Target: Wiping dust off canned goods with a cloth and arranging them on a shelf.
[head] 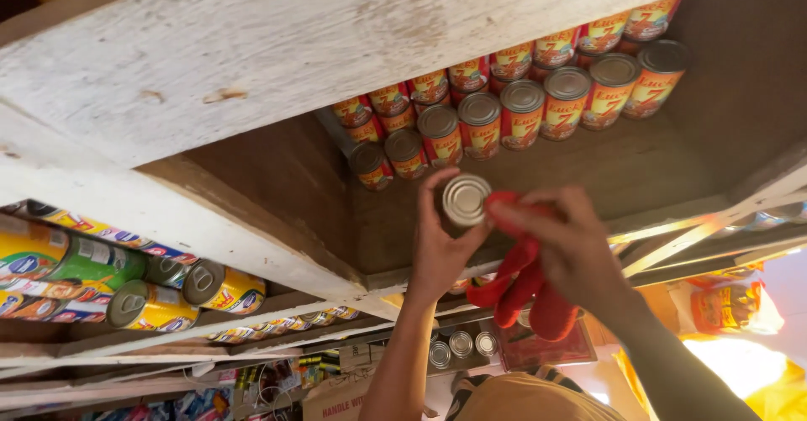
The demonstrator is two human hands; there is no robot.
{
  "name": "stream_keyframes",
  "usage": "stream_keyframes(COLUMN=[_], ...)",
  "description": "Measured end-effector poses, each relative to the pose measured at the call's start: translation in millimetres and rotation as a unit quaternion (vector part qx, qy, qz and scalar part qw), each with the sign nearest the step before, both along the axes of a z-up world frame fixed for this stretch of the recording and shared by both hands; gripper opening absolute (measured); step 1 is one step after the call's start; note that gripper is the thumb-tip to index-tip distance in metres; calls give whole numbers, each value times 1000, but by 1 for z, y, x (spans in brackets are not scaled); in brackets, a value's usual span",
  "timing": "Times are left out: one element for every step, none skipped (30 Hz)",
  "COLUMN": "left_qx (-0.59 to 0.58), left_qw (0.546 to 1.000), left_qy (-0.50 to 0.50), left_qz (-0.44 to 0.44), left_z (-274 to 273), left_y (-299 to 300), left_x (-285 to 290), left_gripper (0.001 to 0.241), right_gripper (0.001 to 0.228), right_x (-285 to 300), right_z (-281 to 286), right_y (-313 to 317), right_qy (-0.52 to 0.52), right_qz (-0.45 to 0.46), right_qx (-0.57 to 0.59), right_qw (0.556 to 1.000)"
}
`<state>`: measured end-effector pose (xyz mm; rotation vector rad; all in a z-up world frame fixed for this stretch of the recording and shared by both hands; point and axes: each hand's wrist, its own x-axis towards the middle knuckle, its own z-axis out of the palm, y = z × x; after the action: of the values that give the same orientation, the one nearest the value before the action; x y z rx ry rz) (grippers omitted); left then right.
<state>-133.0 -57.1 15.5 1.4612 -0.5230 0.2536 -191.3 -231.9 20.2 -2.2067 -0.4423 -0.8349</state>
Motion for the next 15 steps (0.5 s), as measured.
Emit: stream_keyframes(left_qx=[1,-95,-190,-190,-216,-242,-242,-211,-179,-179,-185,-190,-192,-192,-191], left_qw=[1000,994,974,974,966,956,956,960,964,965,961,956,956,961,964], left_qy=[0,44,86,84,101,117,118,136,152,151,177,204,203,178,156], left_qz=[3,-41,-87,-85,-103,-121,-120,-121,-123,-121,-107,-93,-89,-92,-97], left_z=[-3,-7,-10,-8,-8,-8,-5,0,5,-3,-10,-17,-19,-21,-25], left_y=[1,2,2,3,4,5,9,14,19,19,21,22,21,19,17], left_x=[3,6,10,12,11,11,10,9,9,10,11,12,14,15,15], left_gripper=[70,75,80,80,75,70,70,72,75,75,76,77,77,72,68], right_gripper=[53,48,43,43,45,50,50,55,66,66,67,70,70,65,60], right_x=[3,6,10,15,17,19,20,21,23,22,23,23,27,31,33], right_z=[-1,-2,-2,-5,-11,-16,-22,-28,-32,-23,-14,-4,1,6,10], right_y=[-5,-10,-17,-7,3,13,32,52,72,75,80,84,80,75,70], right_qy=[0,17,33,31,3,-25,-24,-28,-35,-37,-49,-62,-63,-33,1], right_qz=[3,9,13,15,5,-6,-4,7,20,22,13,3,7,62,114], right_qx=[1,76,150,149,173,197,196,91,-16,-16,-53,-90,-90,-19,52], right_qw=[1000,997,988,988,985,980,980,995,999,999,997,994,994,997,992])
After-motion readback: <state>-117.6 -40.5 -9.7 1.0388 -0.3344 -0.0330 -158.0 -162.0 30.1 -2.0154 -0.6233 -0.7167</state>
